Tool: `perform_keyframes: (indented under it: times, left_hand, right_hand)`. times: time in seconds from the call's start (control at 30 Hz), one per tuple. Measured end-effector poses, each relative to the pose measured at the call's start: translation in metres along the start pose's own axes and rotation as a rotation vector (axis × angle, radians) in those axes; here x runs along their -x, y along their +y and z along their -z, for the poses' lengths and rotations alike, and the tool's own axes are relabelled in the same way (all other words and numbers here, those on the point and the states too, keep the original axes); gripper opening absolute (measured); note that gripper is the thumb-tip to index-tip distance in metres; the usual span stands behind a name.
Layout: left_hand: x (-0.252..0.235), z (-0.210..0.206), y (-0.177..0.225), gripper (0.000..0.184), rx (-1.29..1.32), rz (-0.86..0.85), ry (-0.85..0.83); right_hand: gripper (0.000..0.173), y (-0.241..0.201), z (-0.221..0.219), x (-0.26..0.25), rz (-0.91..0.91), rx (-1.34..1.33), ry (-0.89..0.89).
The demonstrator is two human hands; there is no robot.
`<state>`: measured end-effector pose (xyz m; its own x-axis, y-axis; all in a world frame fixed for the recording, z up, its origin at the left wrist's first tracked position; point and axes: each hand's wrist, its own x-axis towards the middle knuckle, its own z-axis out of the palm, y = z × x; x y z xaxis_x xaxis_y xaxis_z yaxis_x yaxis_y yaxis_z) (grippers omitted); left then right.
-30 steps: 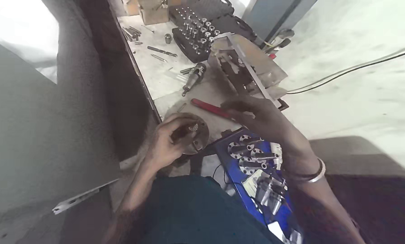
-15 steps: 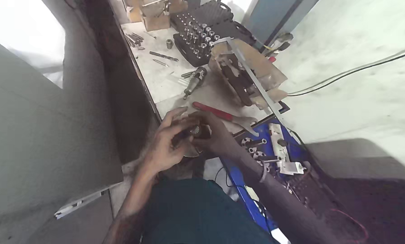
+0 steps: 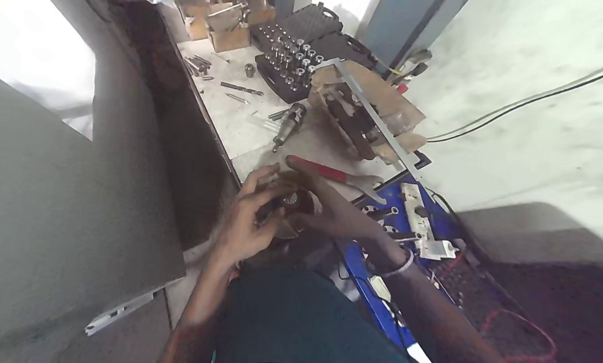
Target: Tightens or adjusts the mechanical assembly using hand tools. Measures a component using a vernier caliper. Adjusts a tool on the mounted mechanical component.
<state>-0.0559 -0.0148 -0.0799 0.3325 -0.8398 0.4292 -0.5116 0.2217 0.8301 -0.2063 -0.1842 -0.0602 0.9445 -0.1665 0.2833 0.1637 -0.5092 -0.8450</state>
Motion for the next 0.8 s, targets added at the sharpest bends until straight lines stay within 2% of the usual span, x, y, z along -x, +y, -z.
perform_keyframes:
  times: [0.1,0.17,0.3,0.47,0.53,0.63,0.67,0.8]
  left_hand:
    - [-0.001,-0.002,-0.001,0.030,0.008,0.006,-0.001]
    - [-0.002,-0.001,0.000,0.031,0.019,0.014,-0.010]
    - [-0.002,0.001,0.000,0.031,0.014,0.002,-0.012]
    - [-0.001,0.000,-0.004,0.030,0.041,-0.009,-0.008]
    - [-0.001,-0.001,-0.005,0.030,0.060,-0.009,-0.012]
    - [-0.002,0.000,-0.004,0.031,0.072,-0.012,-0.024]
    - [-0.003,0.001,-0.005,0.032,0.074,-0.015,-0.028]
    - [-0.004,0.001,-0.009,0.032,0.104,-0.051,-0.045]
  right_hand:
    - [0.076,-0.001,0.000,0.001,-0.005,0.057,0.083]
    - [0.077,0.000,-0.008,-0.001,-0.038,0.099,0.128]
    - [0.087,-0.001,-0.002,-0.001,-0.031,-0.019,-0.025]
    - [0.072,0.001,-0.006,0.002,0.000,0.049,0.100]
    - [0.077,-0.001,-0.008,0.004,-0.030,0.031,0.101]
    - [0.095,0.001,0.003,0.009,-0.066,0.020,0.060]
    - [0.096,0.005,0.010,0.011,-0.074,0.043,0.076]
    - [0.072,0.004,0.054,0.021,-0.158,0.225,0.129]
